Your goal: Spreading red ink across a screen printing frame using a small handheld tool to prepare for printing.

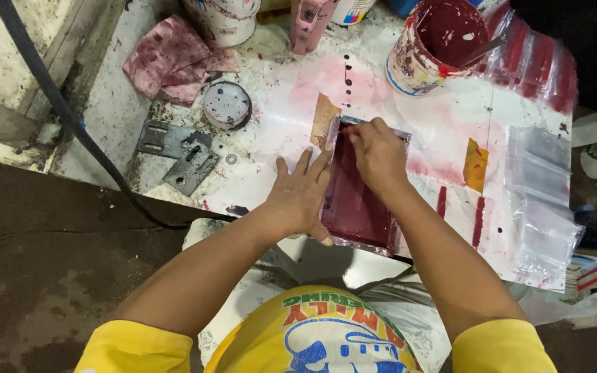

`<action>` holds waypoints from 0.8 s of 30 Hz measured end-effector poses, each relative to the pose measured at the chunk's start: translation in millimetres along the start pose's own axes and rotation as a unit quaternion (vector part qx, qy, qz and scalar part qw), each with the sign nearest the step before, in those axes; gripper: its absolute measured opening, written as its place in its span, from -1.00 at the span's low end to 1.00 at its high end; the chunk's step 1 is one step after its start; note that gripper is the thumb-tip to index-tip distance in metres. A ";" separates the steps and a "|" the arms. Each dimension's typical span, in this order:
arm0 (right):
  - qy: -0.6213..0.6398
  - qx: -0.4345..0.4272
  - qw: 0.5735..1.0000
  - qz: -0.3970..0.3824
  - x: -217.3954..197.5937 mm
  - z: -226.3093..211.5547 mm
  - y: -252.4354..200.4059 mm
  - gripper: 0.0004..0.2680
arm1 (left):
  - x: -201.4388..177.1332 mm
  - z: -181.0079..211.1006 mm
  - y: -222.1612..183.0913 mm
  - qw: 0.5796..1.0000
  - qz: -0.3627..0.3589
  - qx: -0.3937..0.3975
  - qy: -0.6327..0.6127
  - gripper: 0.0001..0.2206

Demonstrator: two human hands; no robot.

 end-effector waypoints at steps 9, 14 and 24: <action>-0.006 -0.064 0.995 -0.082 -3.7 -46.7 -120.1 -0.93 | 4.3 -2.8 3.1 1.000 -0.002 0.002 -0.004 0.15; 0.137 0.050 0.976 -0.164 -36.8 -38.8 -101.4 -0.89 | 5.1 0.2 4.7 1.000 -0.006 -0.001 0.020 0.15; 0.049 0.104 0.991 -0.067 -19.7 56.1 -14.6 -0.93 | 8.4 -1.6 6.7 1.000 -0.014 -0.012 0.015 0.17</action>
Point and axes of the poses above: each hand's wrist, its own y-axis towards the middle knuckle, its own x-axis out of the palm, z = x × y, the point moved 8 cm from there along y, towards the middle knuckle, and after that the axes turned 3 degrees about -y, right-handed, at the moved point
